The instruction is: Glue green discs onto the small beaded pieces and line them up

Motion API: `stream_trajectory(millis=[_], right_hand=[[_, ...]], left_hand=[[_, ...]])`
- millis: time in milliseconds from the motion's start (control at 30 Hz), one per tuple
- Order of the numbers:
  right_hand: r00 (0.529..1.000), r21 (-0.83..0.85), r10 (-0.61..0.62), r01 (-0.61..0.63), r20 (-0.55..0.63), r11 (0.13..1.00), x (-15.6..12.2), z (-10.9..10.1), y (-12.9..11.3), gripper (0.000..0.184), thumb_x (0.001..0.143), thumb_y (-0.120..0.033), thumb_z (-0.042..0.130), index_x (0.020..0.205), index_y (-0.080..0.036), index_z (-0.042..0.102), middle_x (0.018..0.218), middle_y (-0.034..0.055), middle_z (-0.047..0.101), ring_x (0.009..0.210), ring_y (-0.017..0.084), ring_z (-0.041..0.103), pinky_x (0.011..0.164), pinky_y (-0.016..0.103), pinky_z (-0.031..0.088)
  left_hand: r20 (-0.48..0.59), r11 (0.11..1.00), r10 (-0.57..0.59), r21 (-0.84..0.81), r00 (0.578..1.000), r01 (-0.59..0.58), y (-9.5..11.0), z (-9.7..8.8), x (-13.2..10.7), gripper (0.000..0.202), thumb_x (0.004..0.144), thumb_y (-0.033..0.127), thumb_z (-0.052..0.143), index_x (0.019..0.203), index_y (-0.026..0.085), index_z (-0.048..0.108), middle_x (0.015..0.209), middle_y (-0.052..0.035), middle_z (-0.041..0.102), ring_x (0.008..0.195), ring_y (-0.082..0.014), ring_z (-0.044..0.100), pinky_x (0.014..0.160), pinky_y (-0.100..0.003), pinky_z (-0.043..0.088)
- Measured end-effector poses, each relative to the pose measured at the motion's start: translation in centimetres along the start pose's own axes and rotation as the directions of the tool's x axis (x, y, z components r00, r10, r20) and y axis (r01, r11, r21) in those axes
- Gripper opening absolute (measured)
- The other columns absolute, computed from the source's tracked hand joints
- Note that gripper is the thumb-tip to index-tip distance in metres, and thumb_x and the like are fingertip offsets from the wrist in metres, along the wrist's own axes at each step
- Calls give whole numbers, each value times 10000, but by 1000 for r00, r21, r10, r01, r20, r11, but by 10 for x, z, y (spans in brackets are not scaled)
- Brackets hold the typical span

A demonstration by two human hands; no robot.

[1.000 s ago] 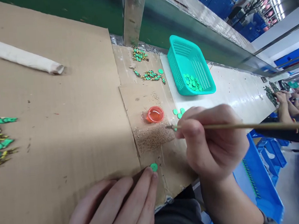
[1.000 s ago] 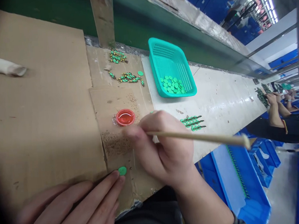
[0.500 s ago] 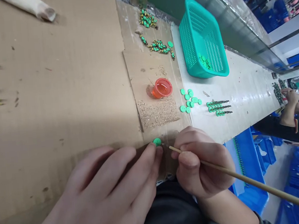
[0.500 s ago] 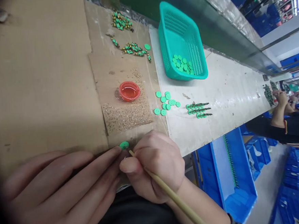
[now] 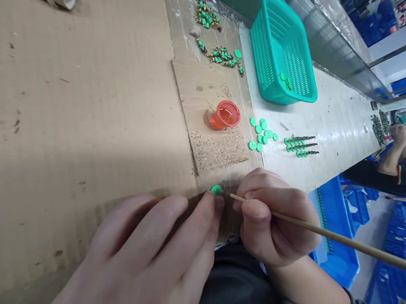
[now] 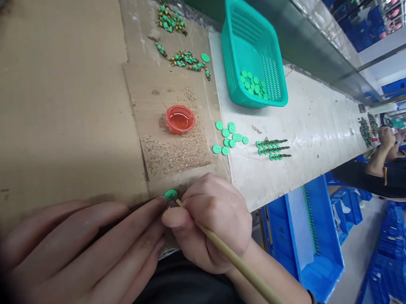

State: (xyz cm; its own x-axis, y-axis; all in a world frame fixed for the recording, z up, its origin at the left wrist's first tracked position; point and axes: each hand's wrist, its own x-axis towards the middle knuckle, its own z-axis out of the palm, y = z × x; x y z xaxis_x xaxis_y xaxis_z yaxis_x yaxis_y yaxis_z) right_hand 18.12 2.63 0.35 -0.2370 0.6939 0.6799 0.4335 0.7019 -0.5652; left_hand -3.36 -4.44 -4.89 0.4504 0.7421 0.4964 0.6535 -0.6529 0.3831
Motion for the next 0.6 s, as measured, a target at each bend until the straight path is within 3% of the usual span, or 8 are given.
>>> stream_trajectory(millis=[200, 433, 600], right_hand=[[998, 27, -32, 31, 49, 999, -1, -3, 4, 133, 1170, -107, 700, 1084, -207, 682, 736, -27, 669, 577, 157, 681, 537, 314, 585], [995, -19, 16, -14, 100, 1000, 4, -7, 3, 221, 1218, -199, 680, 1016, -273, 628, 731, -39, 677, 580, 150, 690, 537, 307, 606], [999, 6, -38, 38, 3, 999, -2, -2, 4, 127, 1191, -137, 675, 1100, -225, 673, 730, -34, 645, 549, 147, 641, 504, 313, 551]], left_hand=[[32, 1000, -22, -3, 999, 22, 5, -9, 7, 408, 1159, 389, 684, 1539, 285, 790, 1622, -10, 749, 1280, -311, 734, 1203, -582, 569], [36, 1000, -8, -18, 999, 8, 4, -11, 11, 386, 1151, 361, 704, 1513, 246, 776, 1559, -23, 794, 1297, -296, 677, 1411, -555, 427], [51, 1000, -23, -5, 998, 23, 4, -10, 8, 407, 1151, 371, 672, 1534, 280, 775, 1618, -7, 787, 1323, -313, 700, 1294, -570, 505]])
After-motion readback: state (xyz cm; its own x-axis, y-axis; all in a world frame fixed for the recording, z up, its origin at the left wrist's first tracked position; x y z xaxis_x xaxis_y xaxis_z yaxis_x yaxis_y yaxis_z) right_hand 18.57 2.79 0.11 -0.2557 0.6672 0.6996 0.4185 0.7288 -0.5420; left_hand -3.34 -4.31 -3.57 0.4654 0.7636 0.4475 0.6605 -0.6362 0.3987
